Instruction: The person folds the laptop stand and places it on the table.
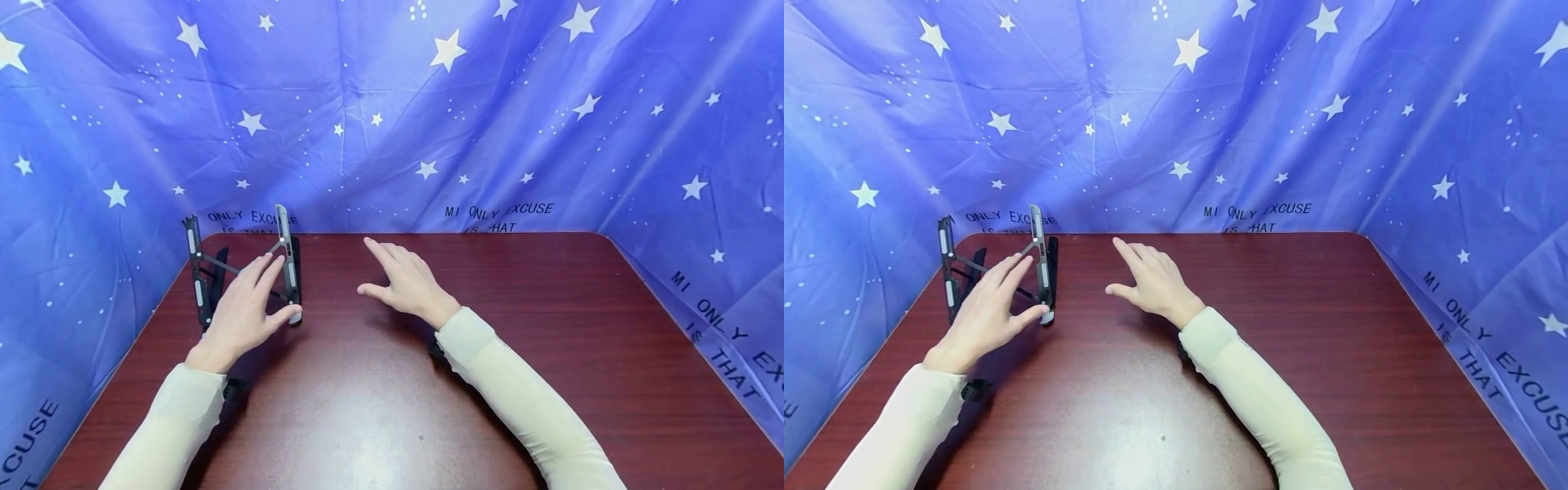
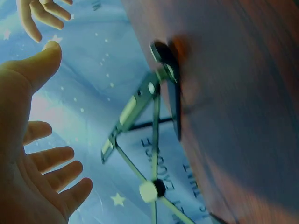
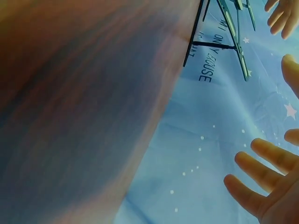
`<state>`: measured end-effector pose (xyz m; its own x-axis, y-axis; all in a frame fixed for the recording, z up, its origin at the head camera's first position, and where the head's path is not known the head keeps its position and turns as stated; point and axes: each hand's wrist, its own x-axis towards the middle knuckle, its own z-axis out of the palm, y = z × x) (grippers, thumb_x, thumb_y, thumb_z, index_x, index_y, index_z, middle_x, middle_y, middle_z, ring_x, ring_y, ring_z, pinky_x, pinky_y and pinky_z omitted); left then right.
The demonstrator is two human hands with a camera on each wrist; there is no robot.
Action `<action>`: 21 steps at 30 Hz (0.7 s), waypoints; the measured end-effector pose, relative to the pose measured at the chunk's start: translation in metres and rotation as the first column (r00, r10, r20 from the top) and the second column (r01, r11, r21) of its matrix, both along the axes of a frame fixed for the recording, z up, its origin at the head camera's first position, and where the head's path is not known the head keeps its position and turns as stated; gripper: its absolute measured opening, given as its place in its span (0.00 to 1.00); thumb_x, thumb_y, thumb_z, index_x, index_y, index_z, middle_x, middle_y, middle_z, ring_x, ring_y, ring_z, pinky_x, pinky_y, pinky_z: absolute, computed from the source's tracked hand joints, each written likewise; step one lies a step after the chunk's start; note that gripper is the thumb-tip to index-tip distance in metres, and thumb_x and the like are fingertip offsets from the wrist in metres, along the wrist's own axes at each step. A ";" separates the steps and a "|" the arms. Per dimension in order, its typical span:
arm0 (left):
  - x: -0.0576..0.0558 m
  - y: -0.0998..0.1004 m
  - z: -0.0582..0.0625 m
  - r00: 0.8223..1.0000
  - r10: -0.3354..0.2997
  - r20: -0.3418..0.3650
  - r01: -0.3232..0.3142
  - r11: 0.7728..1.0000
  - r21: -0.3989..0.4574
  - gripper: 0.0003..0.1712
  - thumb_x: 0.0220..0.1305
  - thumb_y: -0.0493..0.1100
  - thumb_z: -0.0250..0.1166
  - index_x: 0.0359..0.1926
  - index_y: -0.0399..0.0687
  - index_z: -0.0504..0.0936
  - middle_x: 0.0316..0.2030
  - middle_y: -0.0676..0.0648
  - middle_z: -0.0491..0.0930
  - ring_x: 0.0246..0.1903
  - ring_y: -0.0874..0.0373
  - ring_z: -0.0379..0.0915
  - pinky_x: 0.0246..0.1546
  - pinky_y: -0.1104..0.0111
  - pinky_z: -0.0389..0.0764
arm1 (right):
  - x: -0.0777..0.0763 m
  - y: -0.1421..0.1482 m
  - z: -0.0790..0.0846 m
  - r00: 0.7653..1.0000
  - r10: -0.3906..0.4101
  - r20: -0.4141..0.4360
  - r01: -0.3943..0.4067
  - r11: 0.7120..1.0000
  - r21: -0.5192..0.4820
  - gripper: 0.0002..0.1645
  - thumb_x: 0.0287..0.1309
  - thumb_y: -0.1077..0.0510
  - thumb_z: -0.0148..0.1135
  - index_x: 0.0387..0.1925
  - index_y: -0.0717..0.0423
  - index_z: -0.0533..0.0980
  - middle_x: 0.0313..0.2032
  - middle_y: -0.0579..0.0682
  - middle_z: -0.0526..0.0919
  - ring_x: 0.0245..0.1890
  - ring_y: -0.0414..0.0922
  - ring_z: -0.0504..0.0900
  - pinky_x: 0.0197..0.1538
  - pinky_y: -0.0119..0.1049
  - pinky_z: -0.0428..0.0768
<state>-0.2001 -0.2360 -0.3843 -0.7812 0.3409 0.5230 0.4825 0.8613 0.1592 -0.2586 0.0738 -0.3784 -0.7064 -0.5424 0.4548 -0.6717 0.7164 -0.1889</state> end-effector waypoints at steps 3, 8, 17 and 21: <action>0.000 -0.011 0.001 1.000 0.012 -0.004 -0.012 1.000 0.020 0.53 0.46 0.57 0.75 0.68 0.40 0.63 0.65 0.33 0.63 0.64 0.38 0.58 0.59 0.44 0.63 | -0.005 -0.010 0.002 1.000 0.007 -0.004 -0.007 1.000 0.002 0.53 0.53 0.29 0.60 0.73 0.48 0.56 0.60 0.51 0.72 0.57 0.49 0.73 0.54 0.49 0.72; -0.003 -0.030 0.003 0.999 0.037 -0.008 -0.036 0.996 0.077 0.49 0.48 0.52 0.75 0.68 0.41 0.65 0.63 0.34 0.65 0.61 0.36 0.61 0.57 0.42 0.64 | -0.012 -0.027 0.005 1.000 0.022 -0.012 -0.021 1.000 0.016 0.52 0.53 0.29 0.59 0.72 0.49 0.57 0.59 0.51 0.74 0.56 0.49 0.73 0.55 0.47 0.71; -0.010 -0.065 0.007 0.998 0.060 0.019 -0.062 0.989 0.132 0.47 0.49 0.48 0.75 0.68 0.40 0.64 0.62 0.32 0.65 0.59 0.34 0.61 0.58 0.43 0.62 | -0.025 -0.061 0.004 0.994 -0.003 0.112 0.001 1.000 0.017 0.53 0.53 0.27 0.57 0.73 0.45 0.53 0.62 0.47 0.71 0.59 0.45 0.71 0.58 0.43 0.70; -0.012 -0.076 0.005 0.997 0.069 0.042 -0.075 0.984 0.160 0.45 0.51 0.47 0.73 0.68 0.40 0.64 0.61 0.31 0.65 0.59 0.33 0.59 0.59 0.43 0.60 | -0.030 -0.071 0.003 0.985 -0.011 0.173 0.014 1.000 -0.017 0.52 0.53 0.28 0.58 0.74 0.42 0.53 0.62 0.46 0.71 0.58 0.43 0.71 0.57 0.41 0.71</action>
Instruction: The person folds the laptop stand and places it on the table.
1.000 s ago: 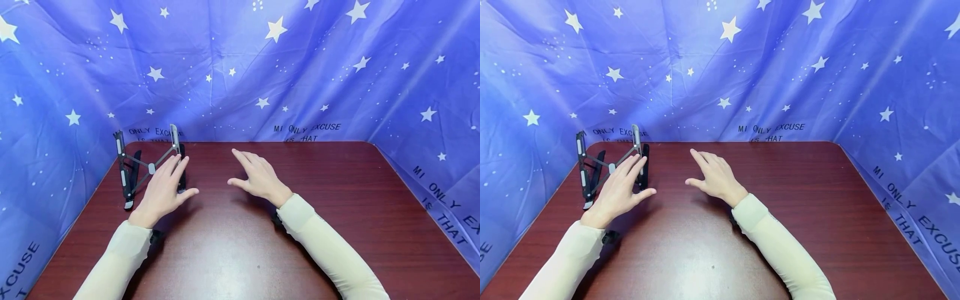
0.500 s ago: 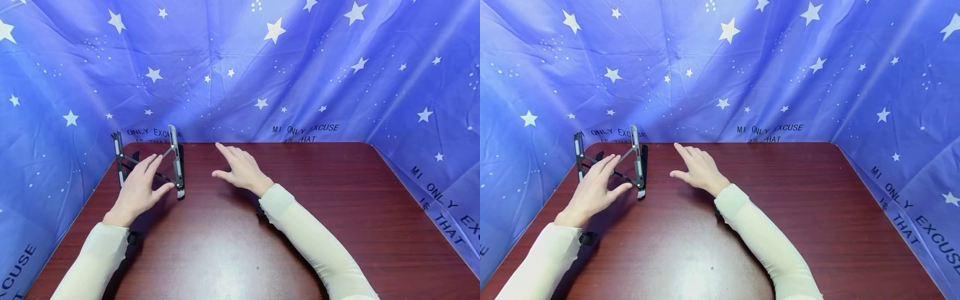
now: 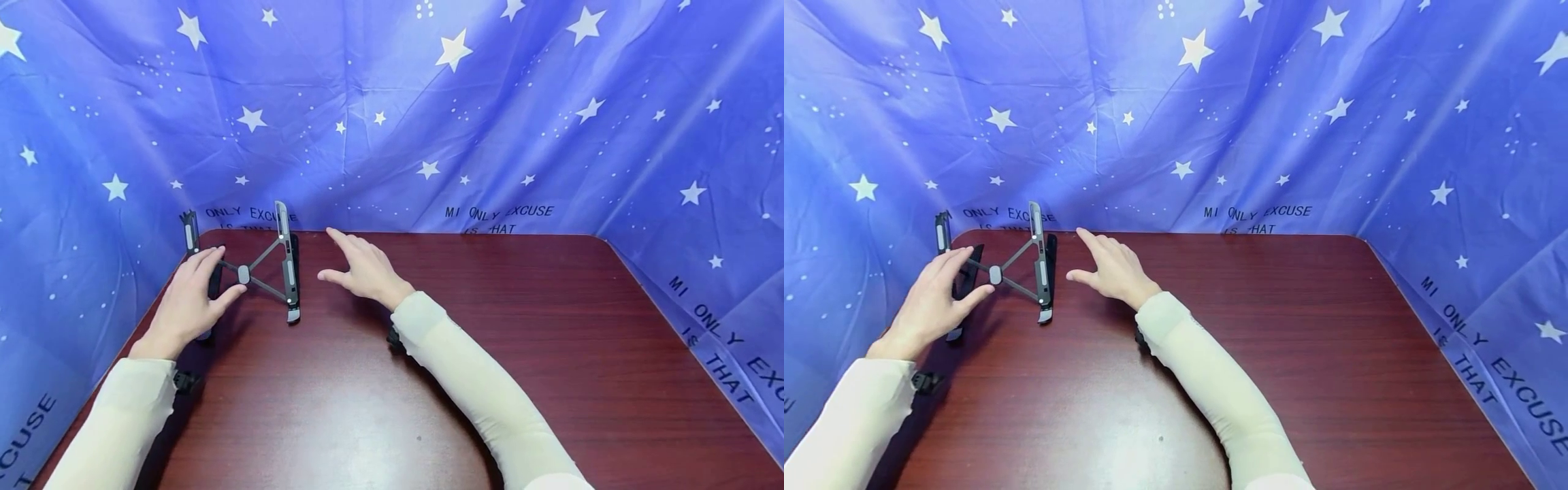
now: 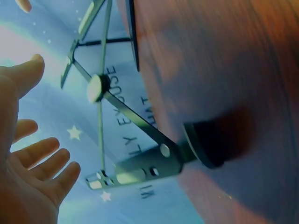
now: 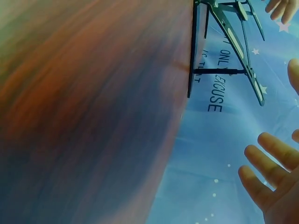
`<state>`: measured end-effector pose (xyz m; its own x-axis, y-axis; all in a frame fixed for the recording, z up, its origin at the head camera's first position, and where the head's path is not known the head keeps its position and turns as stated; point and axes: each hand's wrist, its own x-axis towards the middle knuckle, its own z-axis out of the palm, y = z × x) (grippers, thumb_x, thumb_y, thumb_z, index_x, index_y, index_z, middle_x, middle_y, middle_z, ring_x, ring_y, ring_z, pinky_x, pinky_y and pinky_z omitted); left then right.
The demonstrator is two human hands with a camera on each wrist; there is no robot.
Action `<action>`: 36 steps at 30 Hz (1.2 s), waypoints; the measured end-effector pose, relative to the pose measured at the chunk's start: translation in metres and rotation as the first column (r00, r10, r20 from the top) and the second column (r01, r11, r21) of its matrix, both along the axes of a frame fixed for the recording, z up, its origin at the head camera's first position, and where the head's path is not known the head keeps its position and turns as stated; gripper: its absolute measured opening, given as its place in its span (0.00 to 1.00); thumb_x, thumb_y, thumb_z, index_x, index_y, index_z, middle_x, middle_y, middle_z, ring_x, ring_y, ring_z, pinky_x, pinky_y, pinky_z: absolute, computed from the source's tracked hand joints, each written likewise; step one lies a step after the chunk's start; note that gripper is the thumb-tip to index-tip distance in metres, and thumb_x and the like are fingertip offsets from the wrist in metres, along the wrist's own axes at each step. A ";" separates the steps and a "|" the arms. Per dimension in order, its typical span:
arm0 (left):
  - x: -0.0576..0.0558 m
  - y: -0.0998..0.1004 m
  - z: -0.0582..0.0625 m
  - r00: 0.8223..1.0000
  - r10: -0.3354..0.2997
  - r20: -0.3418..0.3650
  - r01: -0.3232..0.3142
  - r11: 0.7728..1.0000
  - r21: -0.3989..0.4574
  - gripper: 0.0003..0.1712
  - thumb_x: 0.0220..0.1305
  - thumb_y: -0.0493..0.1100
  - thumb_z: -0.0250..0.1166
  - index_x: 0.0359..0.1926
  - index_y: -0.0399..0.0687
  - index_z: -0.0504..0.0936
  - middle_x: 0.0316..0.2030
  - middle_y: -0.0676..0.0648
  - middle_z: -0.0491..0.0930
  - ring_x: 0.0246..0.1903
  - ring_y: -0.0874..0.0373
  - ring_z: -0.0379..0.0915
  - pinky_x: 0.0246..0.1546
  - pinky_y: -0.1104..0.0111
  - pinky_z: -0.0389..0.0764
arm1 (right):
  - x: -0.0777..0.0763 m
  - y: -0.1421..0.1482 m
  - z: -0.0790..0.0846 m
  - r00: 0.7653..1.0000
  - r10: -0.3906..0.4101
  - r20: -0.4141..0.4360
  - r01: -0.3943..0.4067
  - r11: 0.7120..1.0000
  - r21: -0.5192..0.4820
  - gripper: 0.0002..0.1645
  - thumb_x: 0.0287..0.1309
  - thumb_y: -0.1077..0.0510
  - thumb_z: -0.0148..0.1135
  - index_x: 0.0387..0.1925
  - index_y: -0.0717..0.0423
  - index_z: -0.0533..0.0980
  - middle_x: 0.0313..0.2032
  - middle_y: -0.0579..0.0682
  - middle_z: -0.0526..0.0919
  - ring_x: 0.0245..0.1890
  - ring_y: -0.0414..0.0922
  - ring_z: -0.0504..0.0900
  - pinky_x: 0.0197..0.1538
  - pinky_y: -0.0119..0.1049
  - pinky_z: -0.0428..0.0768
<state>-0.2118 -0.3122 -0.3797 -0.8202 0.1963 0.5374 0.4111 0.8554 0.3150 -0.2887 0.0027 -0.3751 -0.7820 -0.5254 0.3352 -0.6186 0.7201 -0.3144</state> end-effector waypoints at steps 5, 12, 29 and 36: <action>-0.002 -0.014 -0.004 1.000 0.017 -0.002 -0.017 1.000 0.026 0.42 0.54 0.45 0.72 0.67 0.38 0.66 0.60 0.30 0.66 0.59 0.32 0.59 0.59 0.41 0.59 | -0.004 -0.011 0.003 0.998 0.010 0.057 -0.007 0.999 -0.038 0.53 0.53 0.28 0.59 0.74 0.42 0.52 0.57 0.45 0.74 0.55 0.42 0.72 0.54 0.40 0.73; -0.007 -0.032 -0.009 0.999 0.033 -0.024 -0.031 0.997 0.069 0.37 0.55 0.42 0.71 0.64 0.36 0.69 0.57 0.30 0.68 0.56 0.32 0.61 0.56 0.41 0.61 | -0.012 -0.026 0.006 0.991 0.027 0.135 -0.016 0.997 -0.078 0.52 0.53 0.29 0.59 0.74 0.39 0.50 0.58 0.44 0.74 0.57 0.41 0.72 0.55 0.41 0.73; -0.012 -0.065 -0.023 0.984 0.073 0.160 -0.109 0.968 0.226 0.32 0.63 0.36 0.62 0.67 0.32 0.64 0.48 0.27 0.71 0.43 0.35 0.72 0.36 0.85 0.64 | -0.024 -0.061 -0.011 0.916 0.163 0.366 -0.012 0.924 -0.383 0.48 0.56 0.45 0.67 0.73 0.33 0.52 0.54 0.51 0.77 0.48 0.43 0.78 0.49 0.33 0.76; -0.021 -0.069 -0.023 0.963 0.050 0.266 -0.118 0.961 0.249 0.35 0.66 0.35 0.57 0.71 0.34 0.55 0.49 0.27 0.73 0.43 0.41 0.74 0.37 0.77 0.70 | -0.026 -0.075 -0.014 0.887 0.174 0.429 0.050 0.885 -0.463 0.47 0.55 0.53 0.69 0.72 0.35 0.55 0.44 0.49 0.80 0.36 0.39 0.81 0.41 0.29 0.78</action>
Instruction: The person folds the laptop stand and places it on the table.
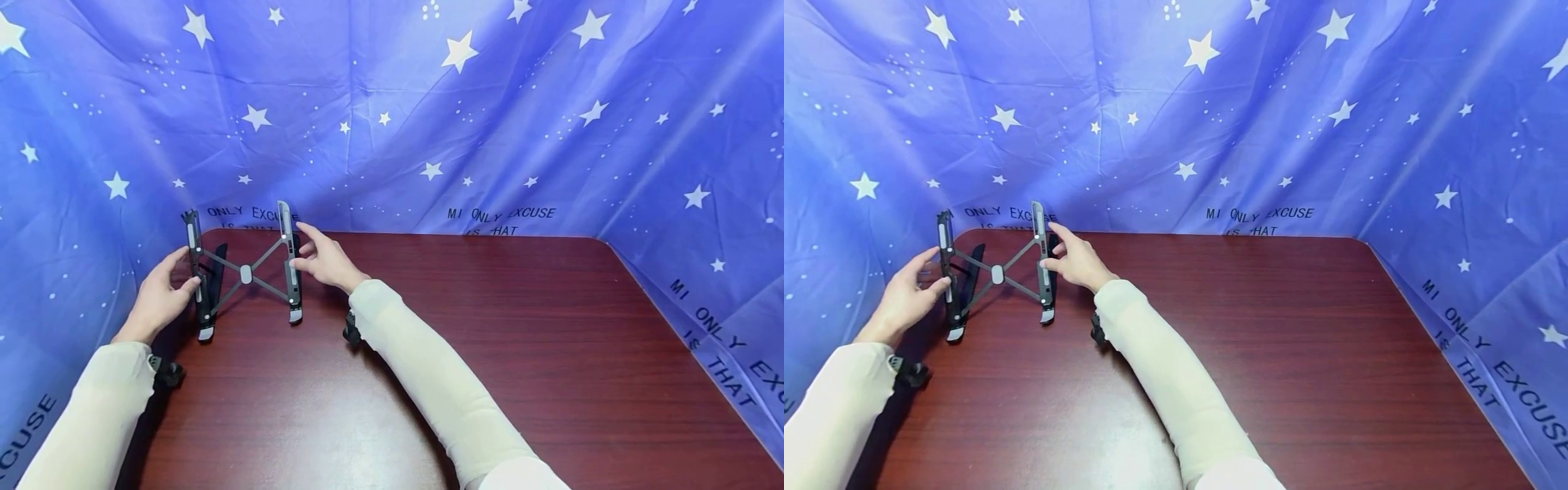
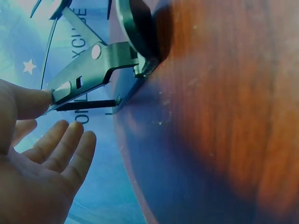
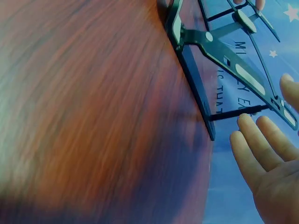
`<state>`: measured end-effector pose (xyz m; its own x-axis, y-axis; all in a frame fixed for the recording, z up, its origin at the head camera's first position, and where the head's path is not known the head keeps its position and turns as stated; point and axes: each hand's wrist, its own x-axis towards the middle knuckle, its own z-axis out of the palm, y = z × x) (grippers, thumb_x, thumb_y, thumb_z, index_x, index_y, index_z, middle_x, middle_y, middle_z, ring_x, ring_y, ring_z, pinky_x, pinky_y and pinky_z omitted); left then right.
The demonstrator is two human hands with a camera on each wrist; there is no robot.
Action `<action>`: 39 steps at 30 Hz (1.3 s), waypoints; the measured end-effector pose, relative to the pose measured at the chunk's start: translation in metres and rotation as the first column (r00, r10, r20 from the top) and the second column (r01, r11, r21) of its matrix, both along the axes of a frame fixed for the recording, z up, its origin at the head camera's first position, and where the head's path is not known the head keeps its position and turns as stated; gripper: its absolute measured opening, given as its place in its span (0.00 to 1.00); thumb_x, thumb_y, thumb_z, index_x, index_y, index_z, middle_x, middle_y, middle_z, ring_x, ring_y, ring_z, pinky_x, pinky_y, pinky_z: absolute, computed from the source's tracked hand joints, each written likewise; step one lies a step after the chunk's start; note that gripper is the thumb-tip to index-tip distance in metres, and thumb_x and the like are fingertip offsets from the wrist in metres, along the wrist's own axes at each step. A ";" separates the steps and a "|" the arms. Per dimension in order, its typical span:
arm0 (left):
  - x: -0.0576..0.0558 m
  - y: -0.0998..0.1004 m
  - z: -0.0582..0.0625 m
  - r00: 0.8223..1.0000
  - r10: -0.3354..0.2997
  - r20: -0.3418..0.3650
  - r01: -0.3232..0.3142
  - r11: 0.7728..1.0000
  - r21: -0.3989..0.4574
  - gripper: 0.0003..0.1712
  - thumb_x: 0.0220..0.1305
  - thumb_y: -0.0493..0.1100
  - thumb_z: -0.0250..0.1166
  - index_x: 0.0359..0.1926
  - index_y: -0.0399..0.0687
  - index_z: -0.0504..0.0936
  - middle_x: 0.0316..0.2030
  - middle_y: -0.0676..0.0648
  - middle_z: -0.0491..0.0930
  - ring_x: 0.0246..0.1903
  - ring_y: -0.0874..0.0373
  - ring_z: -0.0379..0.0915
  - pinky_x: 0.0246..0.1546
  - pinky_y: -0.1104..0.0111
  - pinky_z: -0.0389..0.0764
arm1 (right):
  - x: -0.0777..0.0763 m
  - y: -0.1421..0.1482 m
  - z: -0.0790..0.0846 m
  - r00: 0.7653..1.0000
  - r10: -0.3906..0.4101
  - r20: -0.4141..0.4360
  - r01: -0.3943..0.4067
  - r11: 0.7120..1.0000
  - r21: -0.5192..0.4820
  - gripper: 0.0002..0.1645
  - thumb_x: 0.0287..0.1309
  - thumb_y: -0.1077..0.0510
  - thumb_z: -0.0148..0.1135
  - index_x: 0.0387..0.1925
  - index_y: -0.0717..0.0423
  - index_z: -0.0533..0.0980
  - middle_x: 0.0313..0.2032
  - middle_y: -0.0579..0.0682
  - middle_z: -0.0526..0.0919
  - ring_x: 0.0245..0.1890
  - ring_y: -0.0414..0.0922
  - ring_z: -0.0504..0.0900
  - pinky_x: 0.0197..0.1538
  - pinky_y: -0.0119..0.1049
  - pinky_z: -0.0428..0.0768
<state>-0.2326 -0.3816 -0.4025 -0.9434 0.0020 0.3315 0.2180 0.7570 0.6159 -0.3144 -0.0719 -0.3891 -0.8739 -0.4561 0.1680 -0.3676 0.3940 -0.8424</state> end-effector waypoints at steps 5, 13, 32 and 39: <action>-0.002 -0.001 0.002 1.000 0.001 0.015 -0.002 0.999 0.037 0.35 0.65 0.33 0.57 0.71 0.35 0.56 0.45 0.28 0.74 0.33 0.74 0.68 0.30 0.86 0.68 | -0.001 -0.011 -0.002 0.999 -0.023 0.033 0.024 0.999 -0.022 0.47 0.56 0.57 0.68 0.72 0.36 0.55 0.35 0.44 0.81 0.30 0.38 0.82 0.37 0.29 0.78; -0.001 -0.002 0.001 1.000 -0.020 0.009 0.020 0.997 0.080 0.35 0.65 0.33 0.59 0.71 0.38 0.58 0.38 0.32 0.77 0.27 0.76 0.69 0.25 0.81 0.73 | 0.000 -0.022 -0.004 0.991 -0.035 0.128 0.048 0.994 -0.094 0.46 0.59 0.67 0.62 0.72 0.34 0.56 0.32 0.49 0.80 0.26 0.44 0.83 0.30 0.41 0.83; -0.004 -0.001 0.001 0.996 0.004 0.086 -0.019 0.984 0.175 0.38 0.65 0.30 0.58 0.73 0.42 0.55 0.32 0.45 0.76 0.25 0.70 0.75 0.26 0.69 0.82 | 0.002 -0.025 -0.006 0.972 -0.062 0.227 0.088 0.990 -0.110 0.52 0.60 0.73 0.57 0.71 0.22 0.52 0.28 0.52 0.79 0.25 0.45 0.81 0.28 0.39 0.83; -0.003 0.001 -0.001 0.996 0.020 0.091 -0.036 0.982 0.186 0.38 0.64 0.30 0.59 0.72 0.42 0.56 0.31 0.48 0.75 0.25 0.71 0.74 0.26 0.72 0.81 | 0.002 -0.025 -0.008 0.973 -0.063 0.221 0.085 0.992 -0.093 0.51 0.60 0.71 0.58 0.71 0.23 0.51 0.29 0.51 0.79 0.22 0.47 0.80 0.29 0.42 0.83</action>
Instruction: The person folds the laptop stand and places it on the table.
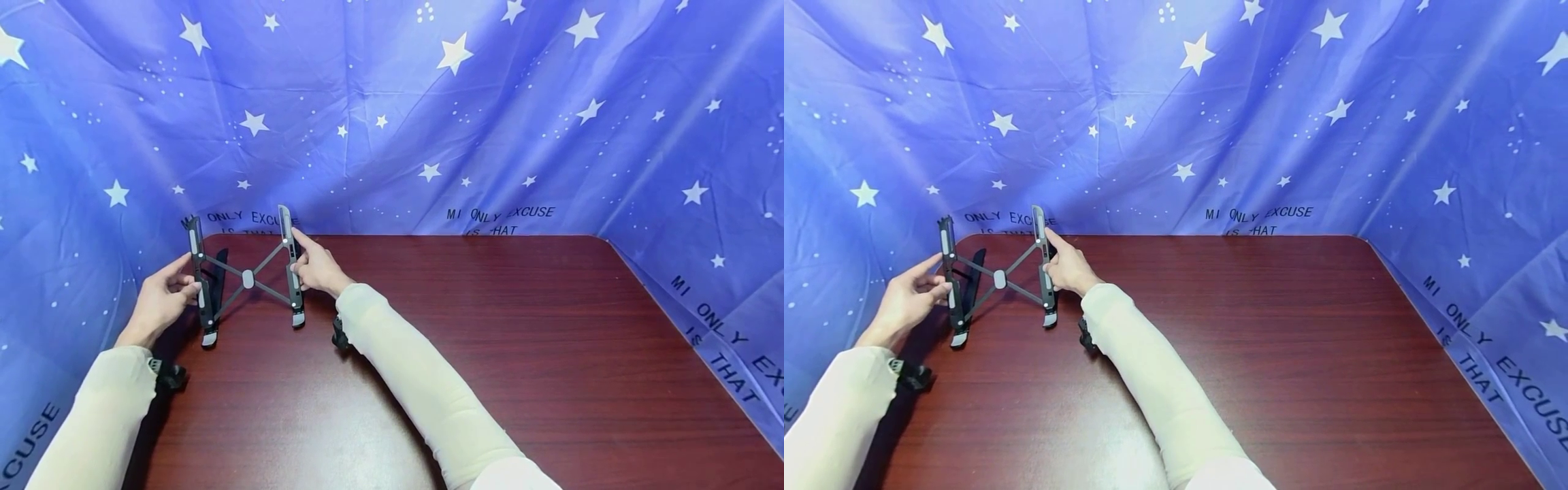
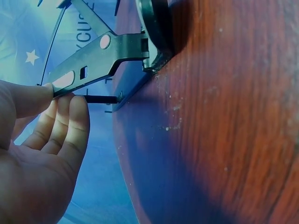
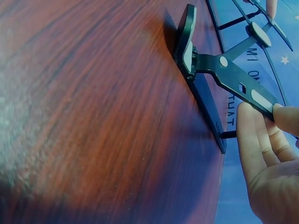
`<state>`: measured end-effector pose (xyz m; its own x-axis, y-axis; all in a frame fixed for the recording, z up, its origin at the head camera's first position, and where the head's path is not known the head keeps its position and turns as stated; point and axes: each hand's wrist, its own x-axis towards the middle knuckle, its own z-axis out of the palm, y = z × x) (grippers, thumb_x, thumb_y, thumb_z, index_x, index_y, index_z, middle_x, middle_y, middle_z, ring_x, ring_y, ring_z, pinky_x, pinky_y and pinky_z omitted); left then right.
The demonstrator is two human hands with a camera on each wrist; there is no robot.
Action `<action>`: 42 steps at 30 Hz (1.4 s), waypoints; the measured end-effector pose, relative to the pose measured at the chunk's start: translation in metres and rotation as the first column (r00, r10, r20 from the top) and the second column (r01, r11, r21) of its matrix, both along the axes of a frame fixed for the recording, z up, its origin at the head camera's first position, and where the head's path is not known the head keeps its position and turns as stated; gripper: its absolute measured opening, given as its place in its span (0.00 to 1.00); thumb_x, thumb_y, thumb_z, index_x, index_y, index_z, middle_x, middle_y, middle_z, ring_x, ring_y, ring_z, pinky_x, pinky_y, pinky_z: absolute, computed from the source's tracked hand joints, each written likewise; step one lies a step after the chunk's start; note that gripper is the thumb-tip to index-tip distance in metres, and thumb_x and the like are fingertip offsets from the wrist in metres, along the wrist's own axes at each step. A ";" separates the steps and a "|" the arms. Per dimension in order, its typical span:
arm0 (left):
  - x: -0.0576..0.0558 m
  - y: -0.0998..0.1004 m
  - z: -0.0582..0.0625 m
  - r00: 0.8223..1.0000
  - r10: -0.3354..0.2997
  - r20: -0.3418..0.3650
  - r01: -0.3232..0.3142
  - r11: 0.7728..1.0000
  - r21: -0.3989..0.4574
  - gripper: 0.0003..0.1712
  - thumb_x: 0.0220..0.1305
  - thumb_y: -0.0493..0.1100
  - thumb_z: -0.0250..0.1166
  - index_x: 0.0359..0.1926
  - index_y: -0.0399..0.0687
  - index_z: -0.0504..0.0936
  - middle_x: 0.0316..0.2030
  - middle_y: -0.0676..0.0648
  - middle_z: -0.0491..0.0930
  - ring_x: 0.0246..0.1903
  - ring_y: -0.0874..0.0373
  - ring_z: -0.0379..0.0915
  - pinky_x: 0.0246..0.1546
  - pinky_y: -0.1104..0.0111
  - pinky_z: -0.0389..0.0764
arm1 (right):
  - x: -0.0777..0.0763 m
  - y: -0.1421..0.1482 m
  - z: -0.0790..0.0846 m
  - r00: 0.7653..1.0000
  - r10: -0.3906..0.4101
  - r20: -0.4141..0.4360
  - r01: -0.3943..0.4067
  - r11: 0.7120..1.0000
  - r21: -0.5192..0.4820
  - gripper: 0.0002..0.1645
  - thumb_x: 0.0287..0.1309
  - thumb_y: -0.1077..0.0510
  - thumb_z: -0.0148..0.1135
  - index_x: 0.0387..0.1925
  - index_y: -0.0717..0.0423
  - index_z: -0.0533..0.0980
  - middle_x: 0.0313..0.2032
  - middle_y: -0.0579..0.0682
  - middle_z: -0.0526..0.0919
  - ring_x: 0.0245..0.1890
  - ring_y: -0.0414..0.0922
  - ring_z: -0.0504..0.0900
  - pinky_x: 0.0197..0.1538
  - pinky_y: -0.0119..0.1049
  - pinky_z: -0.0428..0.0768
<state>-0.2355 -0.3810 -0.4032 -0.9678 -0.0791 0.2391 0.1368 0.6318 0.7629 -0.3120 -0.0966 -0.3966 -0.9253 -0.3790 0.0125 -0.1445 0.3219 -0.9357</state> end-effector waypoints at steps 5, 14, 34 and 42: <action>-0.001 0.002 -0.001 1.000 -0.008 -0.006 0.008 1.000 0.020 0.38 0.64 0.29 0.59 0.72 0.42 0.56 0.31 0.48 0.75 0.25 0.70 0.75 0.26 0.73 0.80 | 0.000 0.004 0.000 1.000 0.009 0.008 -0.009 1.000 -0.015 0.51 0.60 0.71 0.58 0.72 0.24 0.51 0.28 0.51 0.79 0.22 0.48 0.81 0.30 0.43 0.83; -0.001 0.008 -0.001 1.000 -0.021 -0.005 0.022 0.998 0.060 0.38 0.61 0.27 0.60 0.71 0.37 0.58 0.29 0.57 0.76 0.26 0.71 0.75 0.27 0.73 0.81 | -0.002 0.013 -0.004 1.000 0.023 0.012 -0.022 1.000 -0.017 0.50 0.60 0.72 0.57 0.71 0.23 0.52 0.29 0.51 0.80 0.25 0.46 0.81 0.31 0.42 0.83; -0.008 0.029 -0.004 0.998 -0.065 -0.003 0.064 0.976 0.210 0.40 0.60 0.25 0.59 0.72 0.40 0.57 0.31 0.60 0.77 0.27 0.71 0.76 0.26 0.74 0.79 | -0.002 0.037 -0.006 0.999 0.043 0.015 -0.042 0.996 -0.079 0.49 0.59 0.73 0.57 0.72 0.30 0.53 0.28 0.54 0.81 0.24 0.50 0.82 0.31 0.45 0.83; -0.009 0.037 -0.007 0.998 -0.056 -0.030 0.060 0.979 0.195 0.39 0.60 0.25 0.59 0.71 0.39 0.58 0.30 0.59 0.76 0.28 0.71 0.74 0.26 0.73 0.79 | 0.000 0.045 -0.004 0.999 0.044 0.019 -0.042 0.996 -0.080 0.49 0.60 0.72 0.56 0.72 0.30 0.52 0.28 0.55 0.80 0.24 0.51 0.81 0.31 0.46 0.83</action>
